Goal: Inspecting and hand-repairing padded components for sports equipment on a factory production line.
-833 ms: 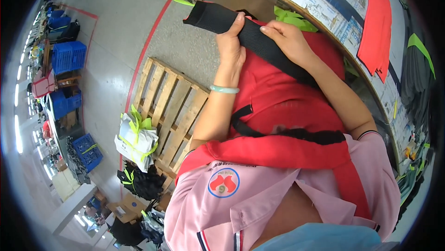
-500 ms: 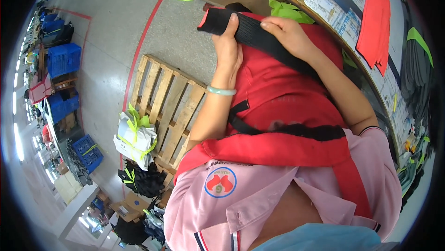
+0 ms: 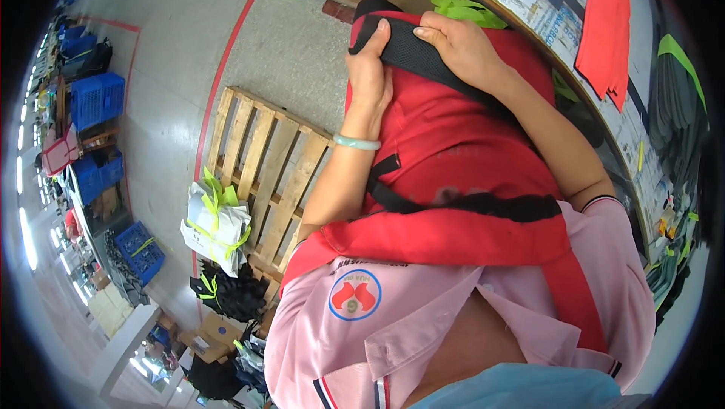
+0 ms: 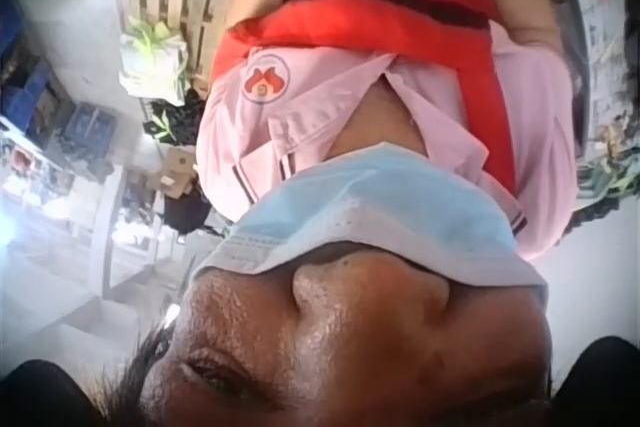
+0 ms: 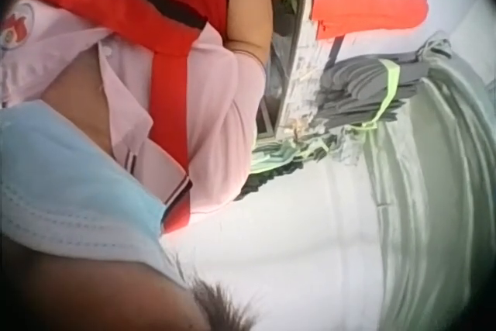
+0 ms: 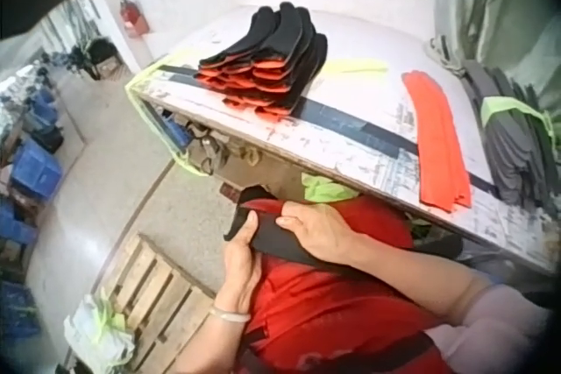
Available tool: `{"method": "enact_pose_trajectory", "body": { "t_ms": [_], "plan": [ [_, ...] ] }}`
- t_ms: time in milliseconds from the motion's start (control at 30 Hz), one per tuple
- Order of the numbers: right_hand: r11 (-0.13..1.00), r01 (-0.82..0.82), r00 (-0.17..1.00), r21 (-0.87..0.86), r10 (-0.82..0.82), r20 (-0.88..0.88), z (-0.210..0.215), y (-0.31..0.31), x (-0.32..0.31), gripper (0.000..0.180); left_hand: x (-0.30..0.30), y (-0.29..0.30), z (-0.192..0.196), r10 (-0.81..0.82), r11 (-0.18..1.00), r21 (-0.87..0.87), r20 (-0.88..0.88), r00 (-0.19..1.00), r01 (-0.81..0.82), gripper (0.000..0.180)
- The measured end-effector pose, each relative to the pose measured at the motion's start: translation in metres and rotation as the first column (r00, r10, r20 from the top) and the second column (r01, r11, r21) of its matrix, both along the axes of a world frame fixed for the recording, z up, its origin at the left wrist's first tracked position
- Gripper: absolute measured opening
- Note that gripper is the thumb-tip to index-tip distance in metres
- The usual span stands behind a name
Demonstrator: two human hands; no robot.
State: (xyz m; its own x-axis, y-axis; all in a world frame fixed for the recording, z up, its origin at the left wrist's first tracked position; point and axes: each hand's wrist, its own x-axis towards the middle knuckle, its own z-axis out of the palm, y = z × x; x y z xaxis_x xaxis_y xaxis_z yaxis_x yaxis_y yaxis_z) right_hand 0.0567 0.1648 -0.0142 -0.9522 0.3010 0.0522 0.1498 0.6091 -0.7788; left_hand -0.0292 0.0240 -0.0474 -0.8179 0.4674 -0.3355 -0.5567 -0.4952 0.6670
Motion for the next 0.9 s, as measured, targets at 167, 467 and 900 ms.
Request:
{"method": "enact_pose_trajectory", "body": {
  "t_ms": [167,467,900],
  "plan": [
    [0.916,-0.287,0.954,0.281,0.249,0.165,0.038,0.027,0.003,0.031,-0.011,-0.018,0.011,-0.396,0.903,-0.231,-0.130,0.909,0.361,0.015],
    [0.871,0.130,0.899,0.474,0.099,-0.427,0.027,0.066,0.002,0.015,-0.002,0.029,-0.017,-0.288,0.938,-0.256,-0.213,0.933,0.231,0.011],
    [0.670,0.455,0.771,-0.587,-0.626,-0.117,-0.040,0.041,0.073,0.038,0.055,0.092,-0.028,-0.499,0.844,-0.454,-0.475,0.725,0.285,0.009]
  ]
}}
